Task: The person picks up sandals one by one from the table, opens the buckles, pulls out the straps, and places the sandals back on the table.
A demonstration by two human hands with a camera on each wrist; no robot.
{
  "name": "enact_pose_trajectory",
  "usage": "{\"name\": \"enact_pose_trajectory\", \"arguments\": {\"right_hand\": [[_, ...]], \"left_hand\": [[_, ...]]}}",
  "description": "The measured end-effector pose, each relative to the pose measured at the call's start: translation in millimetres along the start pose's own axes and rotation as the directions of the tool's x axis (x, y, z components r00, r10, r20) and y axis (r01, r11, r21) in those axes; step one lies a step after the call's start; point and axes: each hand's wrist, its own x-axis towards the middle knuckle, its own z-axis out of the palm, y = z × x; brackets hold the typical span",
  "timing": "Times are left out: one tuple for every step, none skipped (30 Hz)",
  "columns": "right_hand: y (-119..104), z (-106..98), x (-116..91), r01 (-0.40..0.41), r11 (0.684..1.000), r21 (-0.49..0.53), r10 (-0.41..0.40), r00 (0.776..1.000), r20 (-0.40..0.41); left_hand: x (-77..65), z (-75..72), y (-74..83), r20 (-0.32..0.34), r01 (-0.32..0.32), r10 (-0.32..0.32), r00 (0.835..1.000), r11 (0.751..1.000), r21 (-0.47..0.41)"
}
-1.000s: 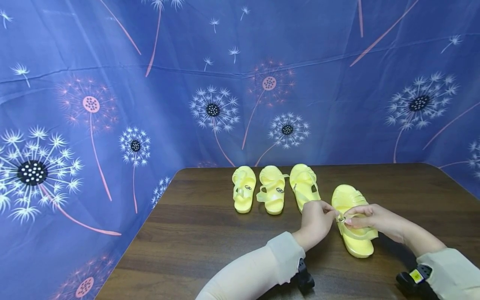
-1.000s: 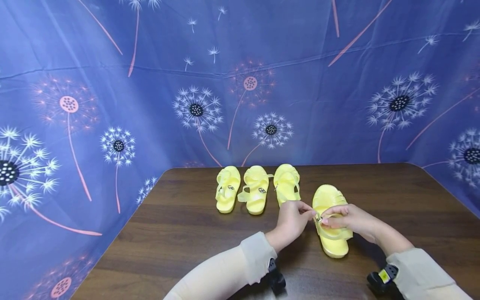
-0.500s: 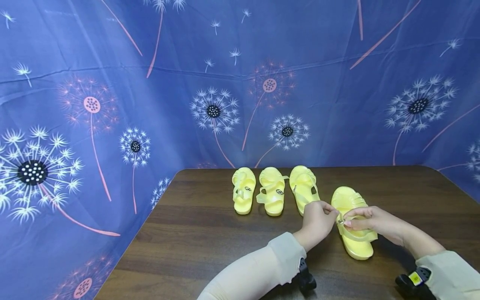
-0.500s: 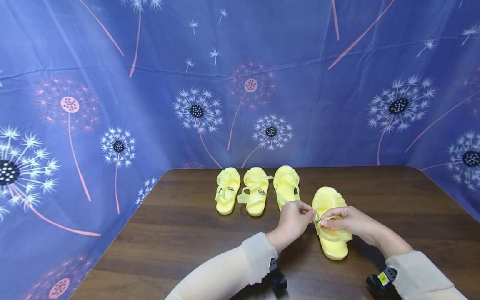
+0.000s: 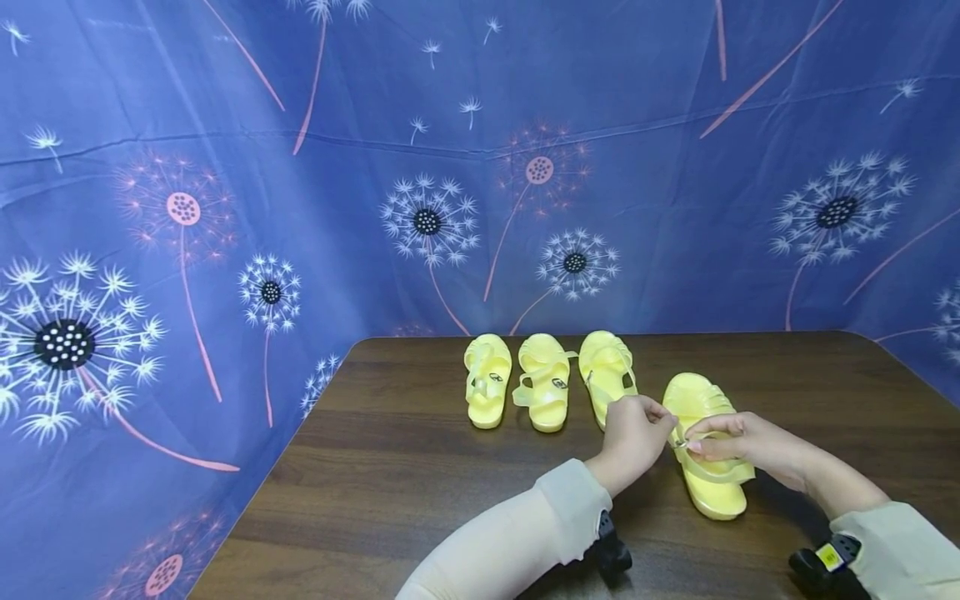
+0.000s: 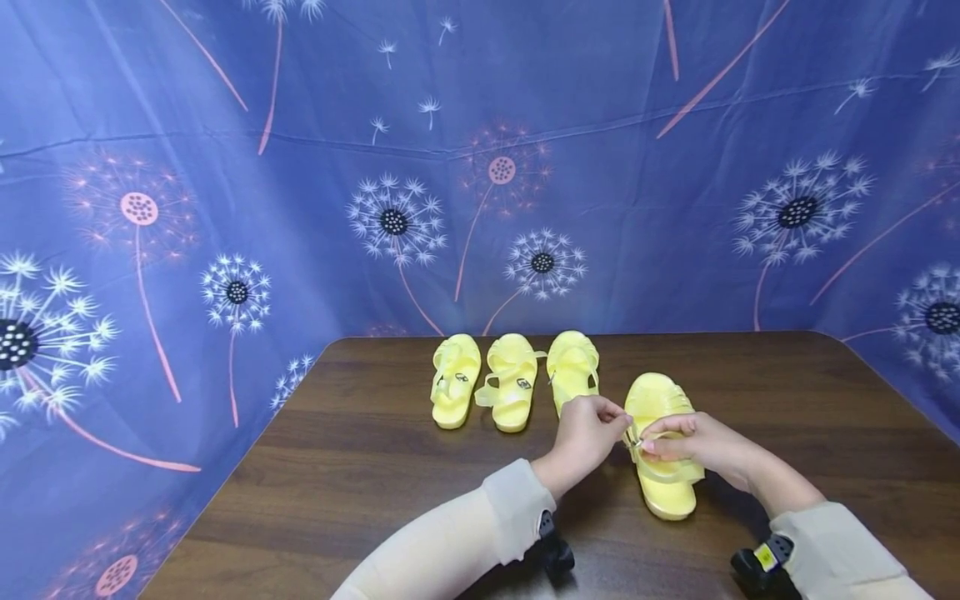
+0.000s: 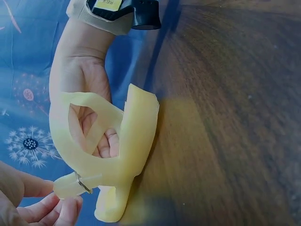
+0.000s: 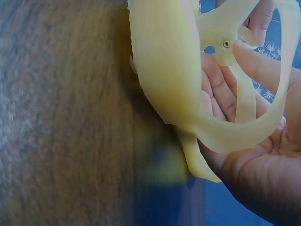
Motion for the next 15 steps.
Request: {"name": "enact_pose_trajectory", "arguments": {"right_hand": [[-0.3, 0.1, -0.1, 0.001, 1.000, -0.006, -0.001, 1.000, -0.003], [-0.6, 0.2, -0.3, 0.003, 1.000, -0.011, -0.003, 1.000, -0.006], [-0.9, 0.5, -0.2, 0.005, 1.000, -0.015, -0.005, 1.000, -0.006], [-1.0, 0.9, -0.1, 0.007, 1.000, -0.016, -0.007, 1.000, -0.006], [-0.9, 1.2, 0.0, 0.008, 1.000, -0.016, -0.008, 1.000, -0.006], [-0.8, 1.5, 0.1, 0.007, 1.000, -0.015, -0.008, 1.000, -0.006], [-0.5, 1.6, -0.1, 0.006, 1.000, -0.010, -0.006, 1.000, -0.005], [-0.1, 1.7, -0.3, 0.005, 1.000, -0.007, -0.005, 1.000, -0.004], [0.3, 1.6, -0.6, 0.007, 1.000, -0.004, -0.007, 1.000, -0.004], [0.7, 1.5, -0.7, 0.008, 1.000, -0.002, -0.008, 1.000, -0.006], [1.0, 1.5, -1.0, 0.012, 1.000, 0.002, -0.012, 1.000, -0.005], [1.2, 1.4, -1.3, 0.017, 1.000, 0.006, -0.017, 1.000, -0.004], [1.3, 1.3, -1.5, 0.021, 1.000, 0.012, -0.021, 1.000, -0.001], [1.5, 1.2, -1.8, 0.024, 1.000, 0.018, -0.024, 1.000, 0.001], [1.5, 1.2, -2.0, 0.026, 0.999, 0.025, -0.026, 1.000, 0.004]], "left_hand": [[0.6, 0.3, 0.1, 0.002, -0.003, 0.003, 1.000, 1.000, -0.001], [1.1, 0.5, 0.3, 0.003, -0.005, 0.005, 1.000, 1.000, -0.001], [1.6, 0.9, 0.3, 0.004, -0.008, 0.008, 1.000, 1.000, 0.000], [1.9, 1.2, 0.4, 0.006, -0.011, 0.011, 1.000, 1.000, 0.001], [2.2, 1.7, 0.3, 0.008, -0.013, 0.013, 1.000, 1.000, 0.002], [2.4, 2.2, 0.3, 0.009, -0.016, 0.016, 1.000, 1.000, 0.004], [2.6, 2.6, 0.2, 0.011, -0.020, 0.020, 1.000, 1.000, 0.005], [2.8, 3.1, 0.2, 0.012, -0.026, 0.026, 1.000, 1.000, 0.010], [3.3, 3.6, 0.2, 0.011, -0.034, 0.034, 0.999, 0.999, 0.012], [3.8, 4.0, 0.1, 0.011, -0.041, 0.041, 0.999, 0.999, 0.017], [4.5, 4.6, 0.0, 0.009, -0.056, 0.056, 0.998, 0.998, 0.028], [5.2, 4.9, 0.1, 0.006, -0.070, 0.070, 0.998, 0.997, 0.034], [5.9, 5.3, 0.0, 0.008, -0.085, 0.085, 0.996, 0.995, 0.041], [6.6, 5.6, 0.1, 0.009, -0.106, 0.105, 0.994, 0.993, 0.057], [7.3, 5.8, 0.2, 0.012, -0.124, 0.124, 0.992, 0.990, 0.072]]}}
